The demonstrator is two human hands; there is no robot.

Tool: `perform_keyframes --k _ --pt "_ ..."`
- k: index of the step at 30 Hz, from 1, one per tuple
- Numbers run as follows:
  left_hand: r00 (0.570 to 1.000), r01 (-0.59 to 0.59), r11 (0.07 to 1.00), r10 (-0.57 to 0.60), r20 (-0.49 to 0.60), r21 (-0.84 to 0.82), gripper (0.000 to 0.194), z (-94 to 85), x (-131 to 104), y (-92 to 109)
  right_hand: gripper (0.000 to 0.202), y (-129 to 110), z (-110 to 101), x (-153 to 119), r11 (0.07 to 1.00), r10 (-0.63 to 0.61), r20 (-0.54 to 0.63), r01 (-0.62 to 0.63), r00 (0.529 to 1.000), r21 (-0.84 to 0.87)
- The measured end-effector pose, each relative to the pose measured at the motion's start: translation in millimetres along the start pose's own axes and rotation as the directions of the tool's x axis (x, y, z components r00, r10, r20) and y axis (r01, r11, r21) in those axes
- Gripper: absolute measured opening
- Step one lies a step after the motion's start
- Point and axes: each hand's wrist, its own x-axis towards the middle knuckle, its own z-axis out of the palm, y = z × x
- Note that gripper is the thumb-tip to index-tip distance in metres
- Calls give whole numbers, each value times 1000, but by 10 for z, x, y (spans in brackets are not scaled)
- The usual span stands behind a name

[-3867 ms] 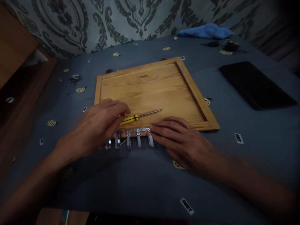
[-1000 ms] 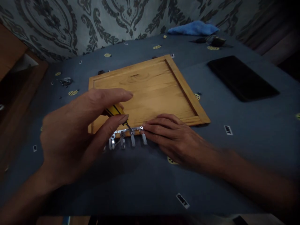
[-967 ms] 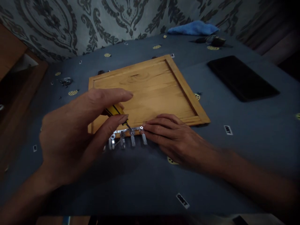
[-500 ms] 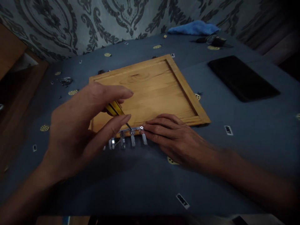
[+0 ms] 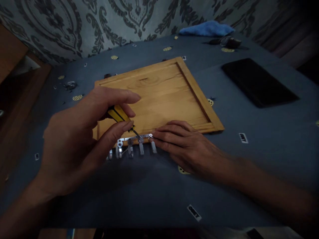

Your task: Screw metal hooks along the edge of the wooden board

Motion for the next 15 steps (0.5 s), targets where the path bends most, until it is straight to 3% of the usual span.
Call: perform_keyframes --k 9,15 --pt "999 -6 1000 7 45 -20 27 -31 24 -46 30 2 15 -12 999 17 -1 -17 1000 -27" --pt "987 -87 992 99 130 -94 35 -70 53 -90 30 -5 -6 -17 1000 15 -1 -15 1000 -8"
